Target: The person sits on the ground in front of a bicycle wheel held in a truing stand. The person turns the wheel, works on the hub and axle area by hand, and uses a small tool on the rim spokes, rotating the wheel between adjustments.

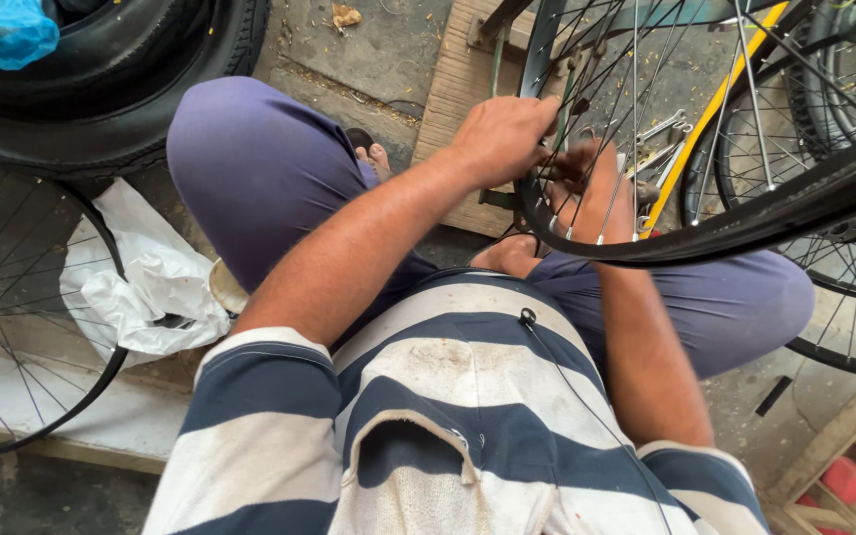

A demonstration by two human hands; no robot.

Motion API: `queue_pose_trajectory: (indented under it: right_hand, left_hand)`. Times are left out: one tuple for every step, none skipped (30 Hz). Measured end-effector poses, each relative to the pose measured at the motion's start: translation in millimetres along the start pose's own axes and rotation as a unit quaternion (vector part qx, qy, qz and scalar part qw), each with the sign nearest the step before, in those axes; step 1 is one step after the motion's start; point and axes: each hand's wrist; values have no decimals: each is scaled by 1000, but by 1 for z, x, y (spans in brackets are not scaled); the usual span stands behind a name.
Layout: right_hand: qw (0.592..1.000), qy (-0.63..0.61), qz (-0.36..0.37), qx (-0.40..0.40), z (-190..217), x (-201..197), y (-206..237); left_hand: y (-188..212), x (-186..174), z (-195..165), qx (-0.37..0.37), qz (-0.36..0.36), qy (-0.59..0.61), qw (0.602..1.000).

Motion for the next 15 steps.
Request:
queue_pose_trajectory:
  right_hand:
    - [999,42,-1,12,3,1,8]
    - [996,85,-3,25,6,5,16]
    - [991,127,-5,39,10,8,24]
    - [991,133,-28,-6,12,13,29]
    - [987,140,-51,-52,15,18,34]
    - [982,146,-73,-99,17,19,37]
    - [979,152,-73,-113,19,19,39]
    - [977,157,-73,-127,21,17,41]
    - [974,162,-72,-143,23,13,43]
    - [979,135,-65,-137,24,9,45]
    - [984,107,-59,-130,26,5,48]
    - [988,79,-51,-122,29,1,51]
    - [991,65,-49,-106,31,-3,55]
    - [994,51,-45,-91,34,-7,59]
    - [996,37,-39,-76,37,-11,62]
  left_hand:
    - [0,4,-3,-9,-20,-10,1000]
    - [0,8,-5,-18,-39,-20,999]
    - [0,12,-8,-22,-45,-29,998]
    - [1,14,-10,-27,-50,-38,998]
    - [1,15,-12,-30,-56,-47,997]
    - [2,14,-13,-33,-46,-40,998]
    - [3,12,-13,-36,-37,-34,998]
    - [4,8,-12,-38,-28,-29,998]
    - [6,2,-11,-20,-16,-10,1000]
    - [8,-4,-8,-3,-3,8,1000]
    - [10,-10,-6,15,12,27,999]
    - [11,-15,-4,-6,40,102,994]
    - [12,-20,-2,-30,69,176,981]
    - [12,-24,-1,-54,97,249,962]
    - [13,-26,-1,-76,101,308,943]
Point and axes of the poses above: each hand's wrist, its own y-axis away from the middle knuckle, its own x-axis out of the palm, z = x × y, and after that the axes turned 11 degrees about x, right-handed
